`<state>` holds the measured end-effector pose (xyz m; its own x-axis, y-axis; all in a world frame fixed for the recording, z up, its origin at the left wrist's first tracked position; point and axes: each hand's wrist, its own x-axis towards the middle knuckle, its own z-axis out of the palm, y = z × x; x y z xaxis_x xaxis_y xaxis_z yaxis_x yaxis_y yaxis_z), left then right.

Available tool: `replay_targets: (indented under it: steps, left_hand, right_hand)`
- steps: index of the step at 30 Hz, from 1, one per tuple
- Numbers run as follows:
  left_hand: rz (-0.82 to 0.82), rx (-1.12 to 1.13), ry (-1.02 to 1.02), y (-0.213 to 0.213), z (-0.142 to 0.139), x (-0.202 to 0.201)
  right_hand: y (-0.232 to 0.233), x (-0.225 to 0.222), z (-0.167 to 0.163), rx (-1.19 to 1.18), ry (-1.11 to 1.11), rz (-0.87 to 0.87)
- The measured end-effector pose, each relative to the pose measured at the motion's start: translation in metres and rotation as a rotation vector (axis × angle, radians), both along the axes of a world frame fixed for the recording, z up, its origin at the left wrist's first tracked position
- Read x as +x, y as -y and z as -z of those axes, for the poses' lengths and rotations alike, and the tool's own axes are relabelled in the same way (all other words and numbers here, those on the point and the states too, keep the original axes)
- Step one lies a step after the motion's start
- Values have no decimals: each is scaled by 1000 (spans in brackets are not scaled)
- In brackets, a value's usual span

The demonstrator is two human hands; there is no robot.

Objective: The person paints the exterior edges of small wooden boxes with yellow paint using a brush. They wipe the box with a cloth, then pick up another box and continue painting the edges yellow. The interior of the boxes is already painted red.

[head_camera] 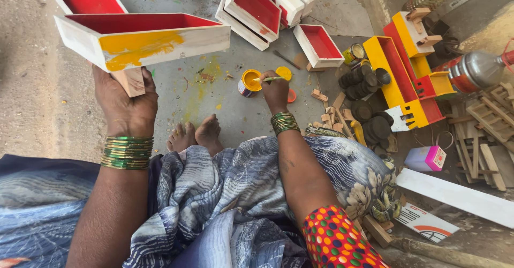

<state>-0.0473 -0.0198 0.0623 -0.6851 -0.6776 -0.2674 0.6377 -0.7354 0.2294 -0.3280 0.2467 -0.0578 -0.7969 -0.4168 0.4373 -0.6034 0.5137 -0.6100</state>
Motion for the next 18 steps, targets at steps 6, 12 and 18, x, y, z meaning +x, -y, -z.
replay_targets:
  steps: [6,12,18]
  left_hand:
    - [11,-2,13,1,0,1]
    - [21,-22,-15,1,1,-2]
    - [8,20,-20,7,12,-5]
  right_hand:
    - [-1,6,-2,16,37,28]
    - [-2,1,-21,-39,29,89]
    - [-7,-3,-19,164,-14,180]
